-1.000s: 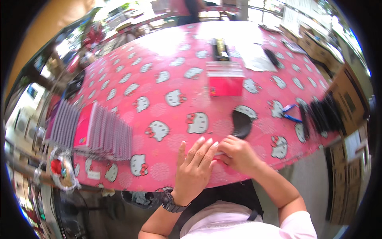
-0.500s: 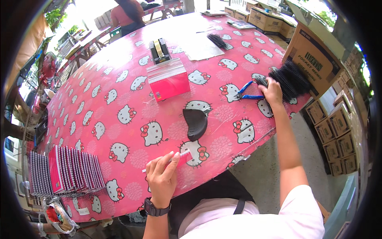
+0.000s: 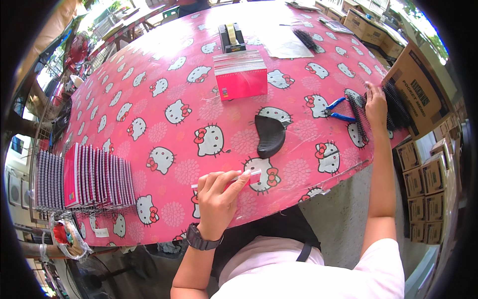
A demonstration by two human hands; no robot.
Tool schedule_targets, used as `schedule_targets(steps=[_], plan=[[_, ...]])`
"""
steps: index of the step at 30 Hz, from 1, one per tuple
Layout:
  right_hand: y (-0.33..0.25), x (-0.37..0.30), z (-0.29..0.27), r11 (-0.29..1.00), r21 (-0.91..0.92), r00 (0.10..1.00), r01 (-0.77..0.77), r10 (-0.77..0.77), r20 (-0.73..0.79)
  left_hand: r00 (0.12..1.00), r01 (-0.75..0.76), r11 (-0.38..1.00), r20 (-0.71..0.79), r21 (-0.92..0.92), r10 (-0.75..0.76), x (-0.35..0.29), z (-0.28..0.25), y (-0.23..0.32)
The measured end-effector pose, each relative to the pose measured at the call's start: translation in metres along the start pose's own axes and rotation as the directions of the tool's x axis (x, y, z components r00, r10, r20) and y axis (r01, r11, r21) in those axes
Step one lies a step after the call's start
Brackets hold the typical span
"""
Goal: The person repeatedly picks up a pink notebook and a black spiral binding, inserts the binding into the notebook spine, and places the finished unit on a growing stack. The person works at a table with a Hello Kitty tablecloth in an open-air workshop.
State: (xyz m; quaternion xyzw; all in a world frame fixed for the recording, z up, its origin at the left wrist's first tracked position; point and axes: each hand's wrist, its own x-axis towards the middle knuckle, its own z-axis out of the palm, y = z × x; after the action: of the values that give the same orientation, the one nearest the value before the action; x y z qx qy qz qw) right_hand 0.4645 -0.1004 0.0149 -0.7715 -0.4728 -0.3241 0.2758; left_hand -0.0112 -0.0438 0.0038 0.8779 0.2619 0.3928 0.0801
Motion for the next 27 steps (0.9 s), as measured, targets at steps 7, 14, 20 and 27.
schedule_targets(steps=[7,14,20,27], plan=[[-0.183,-0.045,-0.055,0.509,0.838,0.759,-0.198,-0.462,0.459,1.0,0.019,1.0,0.007,-0.009,-0.019,-0.006,0.0,-0.007],[-0.223,-0.071,-0.066,0.414,0.834,0.661,-0.364,-0.517,0.545,0.999,0.024,0.996,0.031,-0.091,-0.021,-0.002,-0.004,-0.002],[-0.225,-0.07,-0.064,0.441,0.85,0.71,-0.286,-0.498,0.497,1.0,0.027,0.996,0.017,-0.079,-0.026,-0.004,-0.003,-0.001],[-0.222,-0.075,-0.057,0.401,0.886,0.708,-0.234,-0.554,0.438,0.999,0.031,0.996,0.025,-0.087,-0.029,-0.003,-0.004,-0.001]])
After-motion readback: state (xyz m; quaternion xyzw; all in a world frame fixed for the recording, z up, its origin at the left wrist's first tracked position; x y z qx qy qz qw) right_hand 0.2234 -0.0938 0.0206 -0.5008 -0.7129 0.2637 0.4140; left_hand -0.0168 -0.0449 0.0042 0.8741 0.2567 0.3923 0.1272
